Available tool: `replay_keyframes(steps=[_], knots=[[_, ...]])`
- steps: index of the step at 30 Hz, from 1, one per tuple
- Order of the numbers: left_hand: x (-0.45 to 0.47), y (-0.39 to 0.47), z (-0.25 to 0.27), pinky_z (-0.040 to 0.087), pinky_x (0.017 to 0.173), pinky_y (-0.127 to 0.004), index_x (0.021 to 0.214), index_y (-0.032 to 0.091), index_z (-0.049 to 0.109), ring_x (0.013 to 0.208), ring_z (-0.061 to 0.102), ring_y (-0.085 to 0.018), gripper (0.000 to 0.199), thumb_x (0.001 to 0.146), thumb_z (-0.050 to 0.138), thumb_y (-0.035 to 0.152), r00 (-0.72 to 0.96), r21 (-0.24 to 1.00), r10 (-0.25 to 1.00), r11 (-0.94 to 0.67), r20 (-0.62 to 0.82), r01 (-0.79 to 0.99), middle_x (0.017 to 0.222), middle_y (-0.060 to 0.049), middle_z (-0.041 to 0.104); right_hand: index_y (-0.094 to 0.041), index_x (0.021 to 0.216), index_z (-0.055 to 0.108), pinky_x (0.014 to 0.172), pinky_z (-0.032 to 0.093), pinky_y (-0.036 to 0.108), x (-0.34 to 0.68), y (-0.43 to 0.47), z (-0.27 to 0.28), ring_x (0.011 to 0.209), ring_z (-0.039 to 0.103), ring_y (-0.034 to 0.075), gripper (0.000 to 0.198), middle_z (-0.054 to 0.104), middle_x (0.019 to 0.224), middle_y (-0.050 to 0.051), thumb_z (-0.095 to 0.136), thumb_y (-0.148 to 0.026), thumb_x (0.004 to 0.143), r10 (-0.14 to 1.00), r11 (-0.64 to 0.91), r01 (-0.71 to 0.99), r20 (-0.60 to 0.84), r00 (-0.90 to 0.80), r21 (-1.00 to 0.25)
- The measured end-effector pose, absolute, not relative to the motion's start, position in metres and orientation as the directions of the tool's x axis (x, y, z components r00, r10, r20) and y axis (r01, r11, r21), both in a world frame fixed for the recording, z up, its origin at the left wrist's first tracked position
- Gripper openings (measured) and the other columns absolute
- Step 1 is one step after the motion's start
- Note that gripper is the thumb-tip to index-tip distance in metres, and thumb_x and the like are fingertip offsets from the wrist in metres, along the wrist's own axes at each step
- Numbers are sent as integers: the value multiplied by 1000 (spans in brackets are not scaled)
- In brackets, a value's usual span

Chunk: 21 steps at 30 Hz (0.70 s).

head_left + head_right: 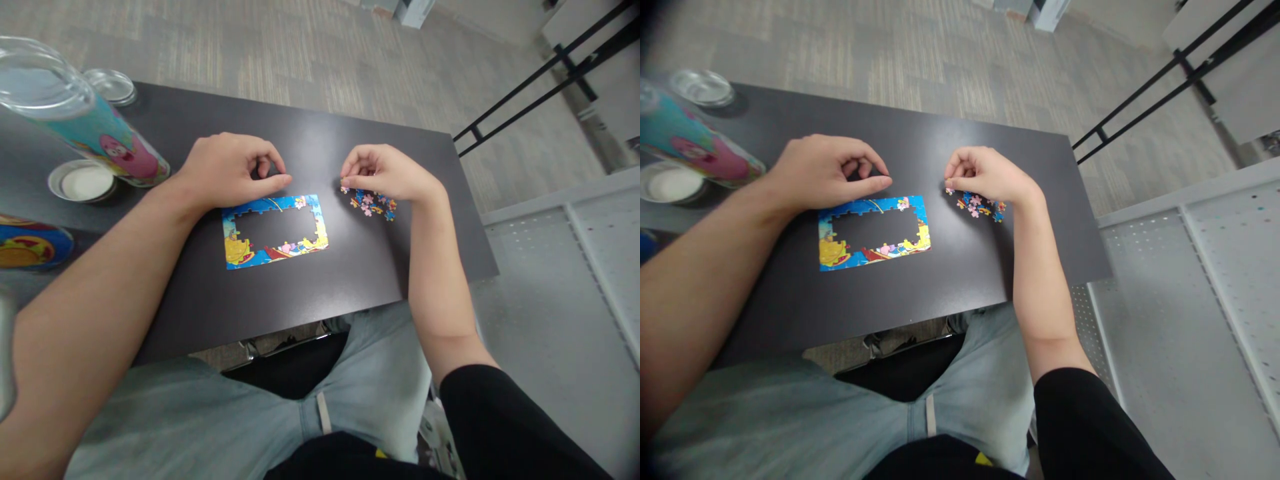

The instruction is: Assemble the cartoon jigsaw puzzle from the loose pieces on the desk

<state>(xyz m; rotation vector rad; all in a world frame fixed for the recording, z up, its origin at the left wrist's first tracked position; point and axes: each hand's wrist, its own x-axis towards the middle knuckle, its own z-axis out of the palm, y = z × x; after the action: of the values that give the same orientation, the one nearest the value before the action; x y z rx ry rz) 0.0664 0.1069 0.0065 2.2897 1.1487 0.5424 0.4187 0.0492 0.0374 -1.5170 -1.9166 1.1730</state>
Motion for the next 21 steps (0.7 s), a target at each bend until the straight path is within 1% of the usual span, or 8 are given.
replay_keyframes(steps=[3,6,9,12,14,16,18,21], knots=[[66,107,6,53,87,-46,103,41,96,99,79,-33,26,94,94,64,558,571,823,-509,106,643,84,-1,76,-31,96,85,89,70,45,422,50,36,93,82,29,40,92,96,3,116,-54,85,929,68,612,-173,-327,-788],[65,108,5,53,89,-45,108,40,97,101,78,-32,30,97,92,68,562,559,822,-511,95,653,85,0,76,-30,101,88,92,68,46,433,52,35,90,78,28,29,91,102,3,111,-43,90,954,119,695,-112,-278,-709],[64,109,5,51,88,-44,109,41,96,99,77,-31,32,98,91,70,560,564,822,-510,99,649,84,0,75,-27,108,88,97,67,48,452,55,36,94,79,29,17,90,106,6,102,-30,98,992,115,770,35,-119,-628],[64,111,4,47,83,-44,105,41,94,91,74,-30,33,95,90,72,559,574,821,-513,112,638,84,0,76,-25,108,87,104,66,50,474,56,37,102,83,31,11,89,106,8,92,-20,99,991,21,836,119,53,-548],[64,113,3,44,79,-44,101,41,93,86,73,-29,33,93,91,73,560,595,819,-513,124,619,83,0,76,-25,105,87,105,66,52,484,55,39,103,83,33,10,89,105,8,93,-22,98,991,-56,856,75,110,-514],[64,114,3,42,77,-43,98,42,92,82,72,-29,34,91,92,75,558,610,819,-513,137,603,81,0,75,-25,104,88,105,67,53,488,53,41,102,83,32,15,91,106,9,99,-28,94,994,-93,855,3,110,-510],[64,115,2,41,76,-43,97,42,92,82,72,-30,34,90,94,75,559,619,815,-519,152,589,79,0,74,-25,105,90,104,68,51,488,52,43,99,83,31,22,92,109,8,104,-32,89,996,-85,845,-49,69,-528],[64,116,2,41,77,-43,94,43,92,88,75,-33,35,88,95,78,563,641,809,-524,170,561,75,-1,71,-26,107,93,97,67,46,484,53,41,95,82,29,26,93,107,5,105,-33,85,995,-63,831,-96,12,-552]])
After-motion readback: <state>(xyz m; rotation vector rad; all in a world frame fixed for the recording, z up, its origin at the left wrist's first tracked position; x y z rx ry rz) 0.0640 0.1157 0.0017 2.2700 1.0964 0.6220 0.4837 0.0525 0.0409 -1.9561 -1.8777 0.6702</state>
